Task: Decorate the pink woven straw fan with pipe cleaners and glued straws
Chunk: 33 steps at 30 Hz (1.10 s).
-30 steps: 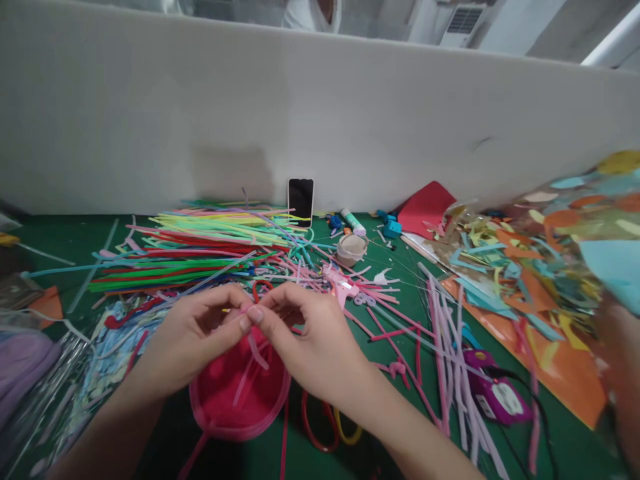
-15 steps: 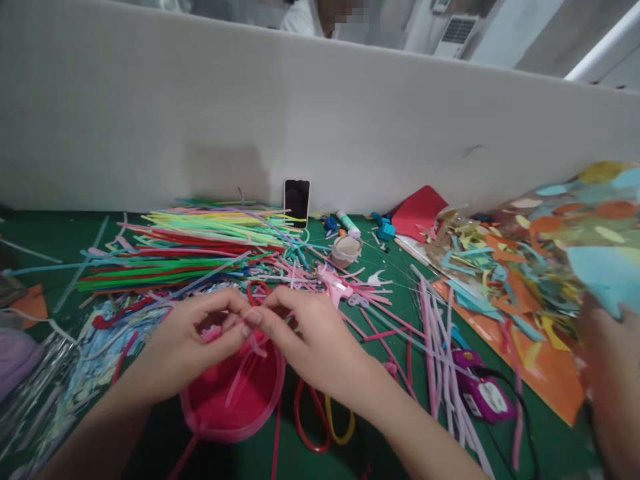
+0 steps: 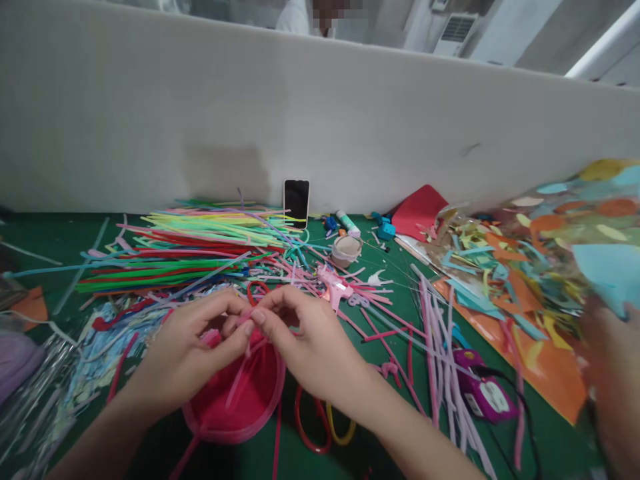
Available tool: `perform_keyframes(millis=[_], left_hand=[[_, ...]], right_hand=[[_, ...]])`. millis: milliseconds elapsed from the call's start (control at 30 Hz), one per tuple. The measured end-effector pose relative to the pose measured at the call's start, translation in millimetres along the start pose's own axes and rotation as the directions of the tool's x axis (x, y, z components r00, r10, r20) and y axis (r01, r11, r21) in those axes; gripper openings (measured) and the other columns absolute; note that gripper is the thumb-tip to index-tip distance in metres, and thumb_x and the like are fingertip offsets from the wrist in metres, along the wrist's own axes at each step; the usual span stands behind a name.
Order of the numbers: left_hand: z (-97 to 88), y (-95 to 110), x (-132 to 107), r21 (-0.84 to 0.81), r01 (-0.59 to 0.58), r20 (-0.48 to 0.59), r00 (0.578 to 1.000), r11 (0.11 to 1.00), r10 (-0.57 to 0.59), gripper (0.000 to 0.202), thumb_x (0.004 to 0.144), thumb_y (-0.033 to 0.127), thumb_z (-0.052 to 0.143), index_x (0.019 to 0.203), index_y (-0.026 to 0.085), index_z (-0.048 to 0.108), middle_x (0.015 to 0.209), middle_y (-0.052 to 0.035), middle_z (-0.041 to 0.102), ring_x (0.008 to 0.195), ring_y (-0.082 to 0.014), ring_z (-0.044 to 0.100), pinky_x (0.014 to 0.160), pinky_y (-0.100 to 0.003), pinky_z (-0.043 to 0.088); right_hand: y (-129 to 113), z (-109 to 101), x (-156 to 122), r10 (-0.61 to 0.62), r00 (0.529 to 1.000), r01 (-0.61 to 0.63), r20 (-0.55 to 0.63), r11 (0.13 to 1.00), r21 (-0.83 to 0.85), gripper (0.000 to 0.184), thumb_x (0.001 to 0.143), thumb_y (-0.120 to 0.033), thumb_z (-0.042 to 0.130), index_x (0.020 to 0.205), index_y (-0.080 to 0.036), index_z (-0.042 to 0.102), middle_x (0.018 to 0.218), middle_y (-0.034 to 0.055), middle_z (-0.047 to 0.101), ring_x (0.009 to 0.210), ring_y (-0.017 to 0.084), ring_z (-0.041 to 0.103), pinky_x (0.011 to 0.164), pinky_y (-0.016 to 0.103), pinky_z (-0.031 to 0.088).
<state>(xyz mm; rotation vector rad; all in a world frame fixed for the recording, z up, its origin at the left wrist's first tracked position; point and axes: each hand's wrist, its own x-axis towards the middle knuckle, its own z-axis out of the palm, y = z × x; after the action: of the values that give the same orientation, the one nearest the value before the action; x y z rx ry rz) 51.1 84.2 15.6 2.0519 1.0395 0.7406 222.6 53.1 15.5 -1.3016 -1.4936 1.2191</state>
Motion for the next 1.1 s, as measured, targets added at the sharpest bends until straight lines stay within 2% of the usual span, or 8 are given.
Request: perform_keyframes(millis=[67, 167, 433, 567, 700, 900, 1000, 1100], left_hand=[[0.1, 0.6, -0.6, 0.085, -0.098, -0.052, 0.993, 0.992, 0.102, 0.016, 0.09, 0.018, 0.051, 0.074, 0.019, 0.056, 0.065, 0.0047, 0.049, 0.059, -0.0097, 0.047, 0.056, -0.021, 0.037], [0.6, 1.0, -2.7, 0.21, -0.197, -0.115, 0.968, 0.958, 0.224, 0.013, 0.091, 0.017, 0.051, 0.08, 0.019, 0.058, 0.071, 0.0021, 0.053, 0.064, -0.0112, 0.051, 0.059, -0.022, 0.039], [-2.9, -0.3, -5.3, 0.267, -0.29, -0.113, 0.938, 0.919, 0.328, 0.011, 0.093, 0.015, 0.05, 0.092, 0.018, 0.06, 0.077, -0.0011, 0.058, 0.069, -0.0133, 0.054, 0.062, -0.023, 0.042], [-4.5, 0.3, -3.9, 0.179, -0.24, -0.08, 0.963, 0.954, 0.257, 0.012, 0.092, 0.018, 0.05, 0.087, 0.019, 0.06, 0.071, 0.0019, 0.055, 0.062, -0.012, 0.052, 0.058, -0.023, 0.039], [-6.6, -0.5, -4.1, 0.015, -0.115, 0.023, 0.993, 0.993, 0.114, 0.012, 0.091, 0.02, 0.052, 0.083, 0.02, 0.061, 0.068, 0.0038, 0.054, 0.06, -0.0107, 0.049, 0.056, -0.022, 0.037], [-12.3, -4.8, -1.7, -0.264, 0.124, 0.219, 0.974, 0.956, -0.065, 0.013, 0.087, 0.026, 0.059, 0.078, 0.019, 0.063, 0.066, 0.0039, 0.052, 0.058, -0.0101, 0.045, 0.054, -0.021, 0.036], [-11.4, -6.1, 0.6, -0.394, 0.197, 0.252, 0.963, 0.898, -0.101, 0.016, 0.09, 0.032, 0.058, 0.083, 0.018, 0.064, 0.073, 0.001, 0.058, 0.065, -0.0116, 0.053, 0.058, -0.021, 0.042], [-7.6, -7.3, 1.5, -0.456, 0.185, 0.196, 0.975, 0.871, -0.105, 0.019, 0.091, 0.036, 0.058, 0.086, 0.019, 0.063, 0.08, 0.0003, 0.062, 0.071, -0.0124, 0.057, 0.063, -0.021, 0.045]], right_hand=[[-2.7, -1.7, 1.7, 0.1, 0.993, -0.109, 0.059, 0.98, 0.168, 0.032, 0.086, -0.049, 0.065, 0.086, -0.017, 0.063, 0.078, 0.0011, 0.065, 0.07, 0.013, 0.06, 0.064, 0.025, 0.049], [-5.4, -3.7, 5.4, 0.177, 0.976, -0.206, 0.123, 0.933, 0.296, 0.037, 0.076, -0.052, 0.074, 0.079, -0.016, 0.064, 0.072, -0.0008, 0.063, 0.065, 0.011, 0.059, 0.062, 0.023, 0.05], [-8.2, -8.4, 8.0, 0.209, 0.965, -0.258, 0.159, 0.873, 0.415, 0.039, 0.064, -0.047, 0.084, 0.076, -0.016, 0.063, 0.068, -0.0012, 0.064, 0.062, 0.011, 0.061, 0.062, 0.024, 0.051], [-11.8, -8.6, 6.7, 0.171, 0.977, -0.206, 0.129, 0.918, 0.34, 0.036, 0.067, -0.045, 0.083, 0.075, -0.016, 0.062, 0.067, -0.0023, 0.06, 0.061, 0.01, 0.055, 0.059, 0.022, 0.045], [-16.3, -10.5, 5.6, 0.17, 0.972, -0.207, 0.165, 0.947, 0.247, 0.033, 0.071, -0.042, 0.081, 0.074, -0.016, 0.061, 0.063, -0.004, 0.055, 0.057, 0.008, 0.046, 0.052, 0.02, 0.037], [-15.8, -14.3, 5.1, 0.173, 0.942, -0.263, 0.287, 0.913, 0.311, 0.036, 0.066, -0.044, 0.083, 0.072, -0.017, 0.061, 0.06, -0.0038, 0.057, 0.055, 0.009, 0.05, 0.052, 0.021, 0.04], [-13.0, -12.7, 3.9, 0.158, 0.958, -0.232, 0.239, 0.917, 0.325, 0.036, 0.068, -0.045, 0.082, 0.074, -0.017, 0.061, 0.062, -0.003, 0.058, 0.057, 0.009, 0.052, 0.054, 0.021, 0.041], [-10.3, -8.9, 2.0, 0.115, 0.984, -0.153, 0.136, 0.934, 0.321, 0.033, 0.071, -0.044, 0.081, 0.076, -0.017, 0.061, 0.067, -0.0026, 0.059, 0.061, 0.01, 0.054, 0.058, 0.022, 0.044]])
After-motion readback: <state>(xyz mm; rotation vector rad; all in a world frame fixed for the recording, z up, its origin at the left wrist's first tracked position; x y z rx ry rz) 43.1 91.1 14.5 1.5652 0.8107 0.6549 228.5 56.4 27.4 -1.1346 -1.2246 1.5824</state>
